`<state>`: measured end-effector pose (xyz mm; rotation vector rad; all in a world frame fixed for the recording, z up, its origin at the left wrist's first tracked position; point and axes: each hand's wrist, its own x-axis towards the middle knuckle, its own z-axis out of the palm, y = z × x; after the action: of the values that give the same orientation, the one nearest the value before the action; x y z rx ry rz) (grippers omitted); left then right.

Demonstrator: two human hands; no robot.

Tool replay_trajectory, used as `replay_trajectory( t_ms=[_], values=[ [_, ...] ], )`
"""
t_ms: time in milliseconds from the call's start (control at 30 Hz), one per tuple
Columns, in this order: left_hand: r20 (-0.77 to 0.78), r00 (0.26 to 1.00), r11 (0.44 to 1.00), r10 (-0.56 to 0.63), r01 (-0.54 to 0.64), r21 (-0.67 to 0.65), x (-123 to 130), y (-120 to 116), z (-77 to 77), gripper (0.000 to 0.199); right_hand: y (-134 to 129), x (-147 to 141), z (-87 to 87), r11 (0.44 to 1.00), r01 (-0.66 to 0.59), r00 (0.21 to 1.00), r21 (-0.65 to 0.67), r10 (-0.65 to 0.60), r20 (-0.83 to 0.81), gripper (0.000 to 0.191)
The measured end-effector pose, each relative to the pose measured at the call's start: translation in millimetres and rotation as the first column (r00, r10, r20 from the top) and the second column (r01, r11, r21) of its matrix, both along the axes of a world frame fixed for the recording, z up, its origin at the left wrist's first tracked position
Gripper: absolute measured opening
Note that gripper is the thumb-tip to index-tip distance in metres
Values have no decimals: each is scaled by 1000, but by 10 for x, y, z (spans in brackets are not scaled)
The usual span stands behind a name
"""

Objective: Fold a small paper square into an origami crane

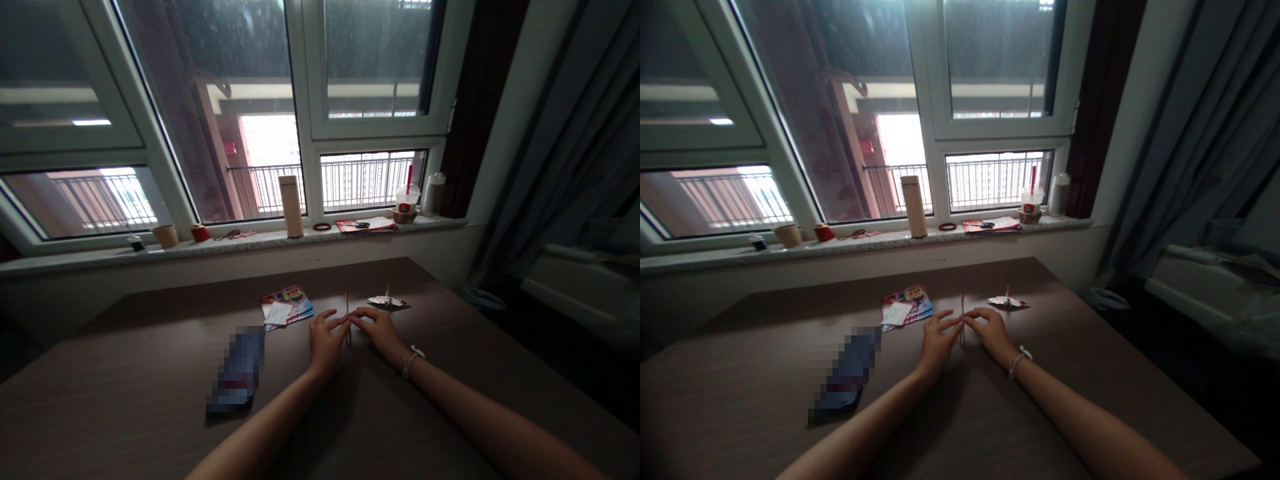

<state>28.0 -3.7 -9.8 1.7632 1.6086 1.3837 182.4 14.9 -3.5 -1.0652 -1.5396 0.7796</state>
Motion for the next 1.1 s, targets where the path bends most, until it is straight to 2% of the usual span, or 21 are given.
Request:
replay_trajectory(
  t_ms=[667,900,1100],
  values=[
    [65,998,998,1,2,-56,-20,94,-44,15,31,24,-26,1000,20,998,12,-20,55,25],
    [192,981,996,-22,37,-76,-31,173,-95,11,23,34,12,999,-32,999,2,32,22,20],
    [303,949,985,-91,130,-112,-61,221,-101,9,100,56,-73,997,-75,997,6,74,25,20]
  ],
)
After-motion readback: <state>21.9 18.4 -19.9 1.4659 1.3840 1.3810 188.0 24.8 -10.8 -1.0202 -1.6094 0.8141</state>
